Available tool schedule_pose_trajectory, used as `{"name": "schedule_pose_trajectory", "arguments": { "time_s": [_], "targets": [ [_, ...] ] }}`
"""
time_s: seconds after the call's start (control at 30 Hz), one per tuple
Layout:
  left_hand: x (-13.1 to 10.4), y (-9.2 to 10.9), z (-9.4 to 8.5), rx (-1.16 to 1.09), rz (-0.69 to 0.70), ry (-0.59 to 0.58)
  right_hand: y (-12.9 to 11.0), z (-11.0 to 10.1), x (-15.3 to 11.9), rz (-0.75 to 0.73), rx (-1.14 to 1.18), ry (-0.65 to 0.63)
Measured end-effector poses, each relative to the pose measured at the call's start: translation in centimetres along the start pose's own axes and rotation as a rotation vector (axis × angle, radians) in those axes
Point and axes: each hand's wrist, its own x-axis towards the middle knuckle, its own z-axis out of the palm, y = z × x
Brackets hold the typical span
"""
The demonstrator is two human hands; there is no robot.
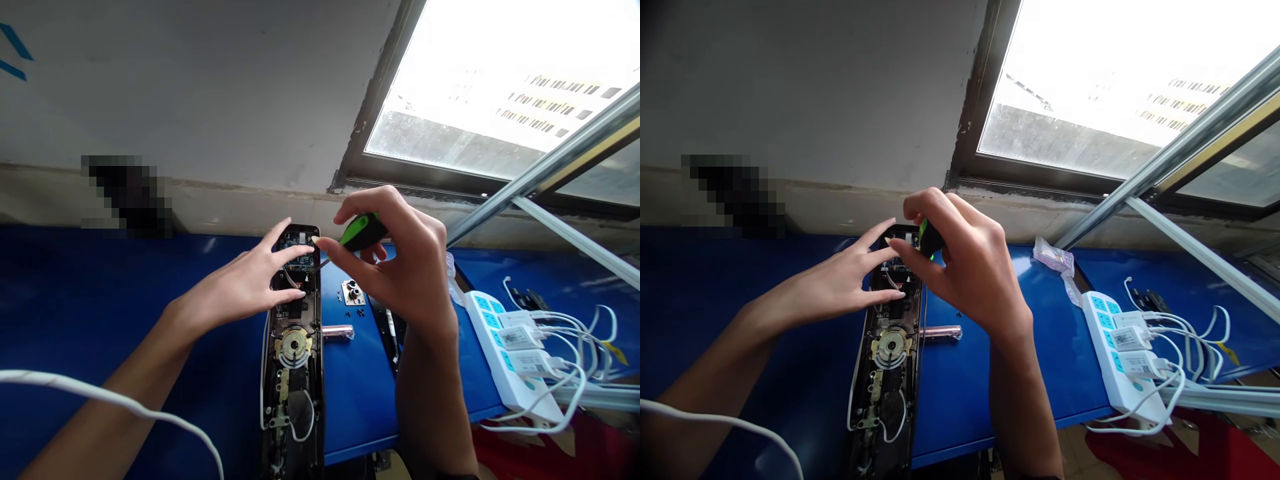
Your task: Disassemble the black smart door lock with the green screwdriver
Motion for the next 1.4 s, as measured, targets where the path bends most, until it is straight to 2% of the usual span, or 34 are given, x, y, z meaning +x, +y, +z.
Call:
{"name": "schedule_pose_trajectory", "arguments": {
  "time_s": [0.23, 0.47, 0.57, 0.77, 0.93, 1.4],
  "targets": [
    [0.06, -0.07, -0.05, -0.001, 0.008, -0.009, -0.35, -0.16, 0.06, 0.011, 0.059, -0.040],
    [-0.01, -0.16, -0.02, 0.016, 0.000, -0.010, -0.33, 0.02, 0.11, 0.049, 0.022, -0.043],
    [-0.07, -0.14, -0.01, 0.009, -0.008, -0.008, -0.37, -0.04, 0.14, 0.023, 0.062, -0.067],
    [-0.02, -0.24, 0.14, 0.034, 0.005, -0.005, -0.44, -0.02, 0.14, 0.030, 0.033, -0.042],
    [0.04, -0.38, 0.21, 0.047, 0.034, 0.009, -0.72, -0.33, 0.15, 0.063, 0.061, -0.101],
    [0.16, -0.35, 0.26, 0.058, 0.055, 0.032, -0.86, -0.43, 0.16, 0.056, 0.067, -0.088]
  ]
}}
